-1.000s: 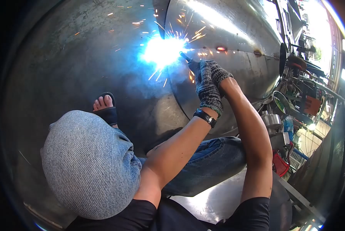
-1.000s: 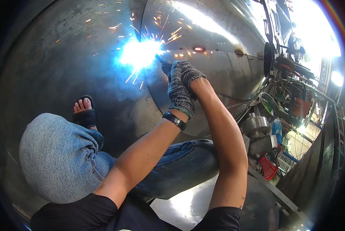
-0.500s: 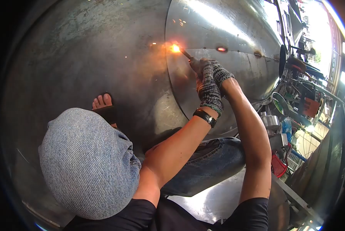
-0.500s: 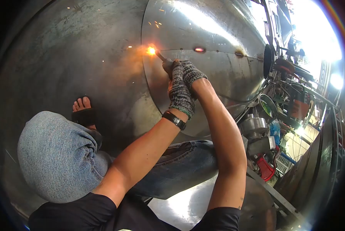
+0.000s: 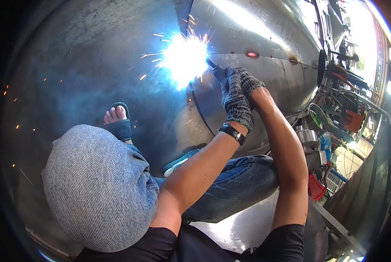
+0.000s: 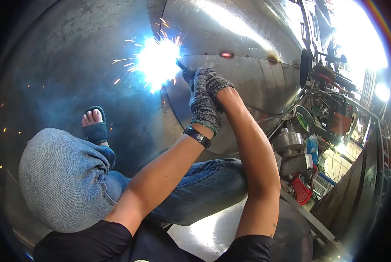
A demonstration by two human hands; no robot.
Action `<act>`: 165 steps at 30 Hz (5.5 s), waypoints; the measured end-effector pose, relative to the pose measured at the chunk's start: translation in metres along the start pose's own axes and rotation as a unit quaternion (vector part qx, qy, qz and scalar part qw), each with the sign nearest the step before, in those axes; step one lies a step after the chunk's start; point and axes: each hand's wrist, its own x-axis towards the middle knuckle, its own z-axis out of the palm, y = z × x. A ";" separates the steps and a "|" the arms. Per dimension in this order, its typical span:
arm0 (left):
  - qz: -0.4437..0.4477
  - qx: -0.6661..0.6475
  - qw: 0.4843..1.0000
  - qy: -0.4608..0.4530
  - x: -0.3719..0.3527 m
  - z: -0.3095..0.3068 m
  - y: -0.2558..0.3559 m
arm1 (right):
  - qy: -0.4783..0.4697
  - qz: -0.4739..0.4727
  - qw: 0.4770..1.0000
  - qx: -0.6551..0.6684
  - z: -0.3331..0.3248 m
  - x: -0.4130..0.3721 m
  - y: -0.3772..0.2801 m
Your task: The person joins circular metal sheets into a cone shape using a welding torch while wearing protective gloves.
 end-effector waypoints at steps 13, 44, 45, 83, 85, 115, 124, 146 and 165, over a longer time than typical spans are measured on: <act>-0.040 -0.043 0.998 -0.007 -0.006 0.001 0.003 | -0.008 0.021 1.000 -0.021 -0.001 0.004 -0.006; -0.009 -0.027 0.999 -0.015 0.009 -0.006 -0.009 | 0.003 -0.008 1.000 0.006 -0.004 -0.006 -0.007; -0.019 -0.034 0.999 -0.020 0.008 -0.005 -0.006 | 0.022 -0.010 1.000 -0.003 -0.004 -0.008 -0.010; -0.031 -0.019 0.999 -0.001 -0.005 0.004 0.010 | 0.018 0.000 1.000 0.001 0.002 0.011 -0.002; -0.004 -0.020 1.000 0.005 -0.003 0.007 0.009 | 0.025 0.022 0.999 0.010 0.001 0.014 -0.004; -0.025 -0.007 0.999 -0.028 0.002 -0.004 0.007 | 0.017 -0.056 0.998 -0.013 0.004 0.011 0.009; -0.016 -0.025 1.000 -0.009 0.017 -0.011 -0.009 | 0.047 -0.049 0.997 0.038 0.012 0.017 0.020; -0.014 -0.016 1.000 -0.006 0.004 -0.002 0.004 | -0.008 -0.001 1.000 0.006 -0.003 0.010 -0.004; -0.009 -0.007 1.000 0.013 0.006 0.001 0.007 | 0.005 -0.024 1.000 -0.015 0.007 0.021 0.003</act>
